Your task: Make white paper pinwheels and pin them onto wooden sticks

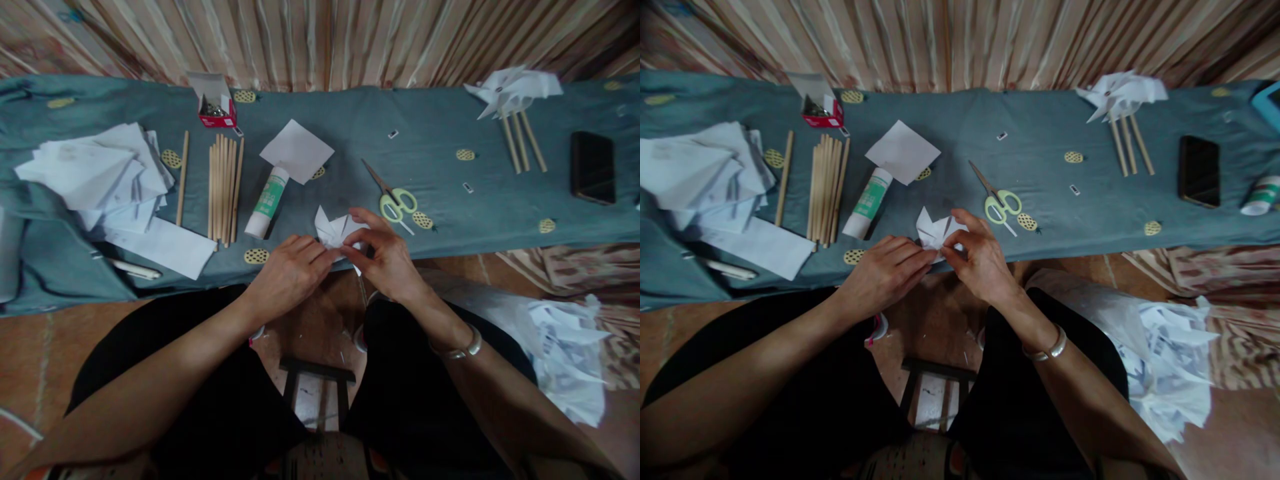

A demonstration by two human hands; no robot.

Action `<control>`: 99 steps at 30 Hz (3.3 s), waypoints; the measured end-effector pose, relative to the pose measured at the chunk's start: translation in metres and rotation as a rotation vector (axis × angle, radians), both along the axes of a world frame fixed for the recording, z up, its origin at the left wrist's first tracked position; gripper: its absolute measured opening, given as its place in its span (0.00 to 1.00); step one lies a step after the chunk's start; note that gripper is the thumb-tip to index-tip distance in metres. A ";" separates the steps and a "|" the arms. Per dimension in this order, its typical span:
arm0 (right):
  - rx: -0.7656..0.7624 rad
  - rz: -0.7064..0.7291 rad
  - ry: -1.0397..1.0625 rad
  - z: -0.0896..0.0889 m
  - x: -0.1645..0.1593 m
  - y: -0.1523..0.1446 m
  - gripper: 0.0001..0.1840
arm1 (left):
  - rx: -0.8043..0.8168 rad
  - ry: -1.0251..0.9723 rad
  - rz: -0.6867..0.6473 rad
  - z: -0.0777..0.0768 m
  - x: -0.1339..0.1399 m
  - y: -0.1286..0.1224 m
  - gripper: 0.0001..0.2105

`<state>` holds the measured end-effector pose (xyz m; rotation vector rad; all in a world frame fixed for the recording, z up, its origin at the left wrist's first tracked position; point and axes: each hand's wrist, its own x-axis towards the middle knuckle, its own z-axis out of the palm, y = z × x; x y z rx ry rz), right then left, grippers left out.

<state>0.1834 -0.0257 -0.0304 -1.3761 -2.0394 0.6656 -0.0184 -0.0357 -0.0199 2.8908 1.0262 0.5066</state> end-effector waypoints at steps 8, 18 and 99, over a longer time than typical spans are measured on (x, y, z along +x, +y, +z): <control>0.013 -0.035 -0.016 -0.003 -0.002 0.000 0.03 | -0.041 0.013 -0.038 -0.001 0.000 -0.002 0.11; 0.020 -0.063 -0.004 -0.004 -0.004 -0.001 0.03 | -0.059 -0.003 -0.048 -0.001 0.000 -0.002 0.09; 0.213 0.035 -0.143 -0.005 0.004 -0.018 0.22 | -0.007 -0.025 0.000 -0.001 0.005 0.008 0.09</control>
